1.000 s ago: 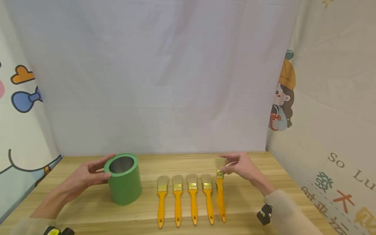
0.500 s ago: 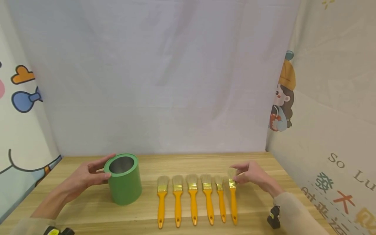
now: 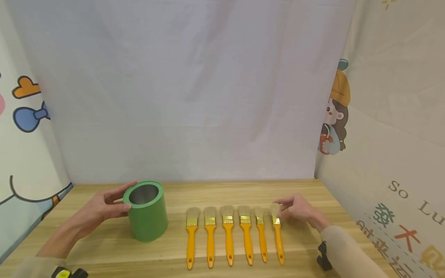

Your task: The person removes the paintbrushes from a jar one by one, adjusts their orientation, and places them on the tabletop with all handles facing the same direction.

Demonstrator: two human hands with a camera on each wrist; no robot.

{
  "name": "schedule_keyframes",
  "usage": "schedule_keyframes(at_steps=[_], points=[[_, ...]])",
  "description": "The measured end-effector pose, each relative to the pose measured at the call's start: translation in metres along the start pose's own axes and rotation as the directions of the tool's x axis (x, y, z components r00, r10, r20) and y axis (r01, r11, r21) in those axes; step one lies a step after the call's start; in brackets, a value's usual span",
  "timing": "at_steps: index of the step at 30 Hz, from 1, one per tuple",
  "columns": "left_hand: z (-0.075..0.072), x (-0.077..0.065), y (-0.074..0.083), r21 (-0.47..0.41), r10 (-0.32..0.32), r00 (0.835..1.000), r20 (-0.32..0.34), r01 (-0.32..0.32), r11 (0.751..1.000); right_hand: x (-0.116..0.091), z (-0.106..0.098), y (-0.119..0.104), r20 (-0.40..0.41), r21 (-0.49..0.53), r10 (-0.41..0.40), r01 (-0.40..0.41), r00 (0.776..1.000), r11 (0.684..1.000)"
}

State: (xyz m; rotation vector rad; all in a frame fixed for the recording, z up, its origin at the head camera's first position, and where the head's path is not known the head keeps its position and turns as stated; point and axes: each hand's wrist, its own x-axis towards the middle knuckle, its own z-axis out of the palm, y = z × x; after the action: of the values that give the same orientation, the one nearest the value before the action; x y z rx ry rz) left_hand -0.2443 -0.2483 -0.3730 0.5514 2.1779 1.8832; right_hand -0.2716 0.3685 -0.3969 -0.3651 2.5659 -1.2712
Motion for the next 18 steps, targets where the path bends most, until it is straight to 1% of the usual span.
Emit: schedule_keyframes(at_steps=[5,8,14,18], points=[[-0.0005,-0.0003,0.0003,0.002,-0.001,1.0,0.0,0.001,1.0,0.0019,0.0013,0.0025,-0.02,-0.062,0.001,-0.002,1.0,0.998],[-0.0005,-0.0005,0.0004,0.001,-0.004,1.0,0.0,0.004,1.0,0.0034,0.003,0.0042,-0.025,-0.081,0.004,-0.006,1.0,0.997],[-0.0003,-0.0002,0.0006,-0.001,-0.008,1.0,0.007,0.008,1.0,0.0054,0.005,0.0074,-0.03,-0.095,0.002,-0.005,1.0,0.996],[0.0002,-0.0008,0.0004,-0.004,-0.006,1.0,0.004,0.006,1.0,0.006,0.0057,0.0076,-0.023,-0.108,-0.016,0.013,1.0,0.994]])
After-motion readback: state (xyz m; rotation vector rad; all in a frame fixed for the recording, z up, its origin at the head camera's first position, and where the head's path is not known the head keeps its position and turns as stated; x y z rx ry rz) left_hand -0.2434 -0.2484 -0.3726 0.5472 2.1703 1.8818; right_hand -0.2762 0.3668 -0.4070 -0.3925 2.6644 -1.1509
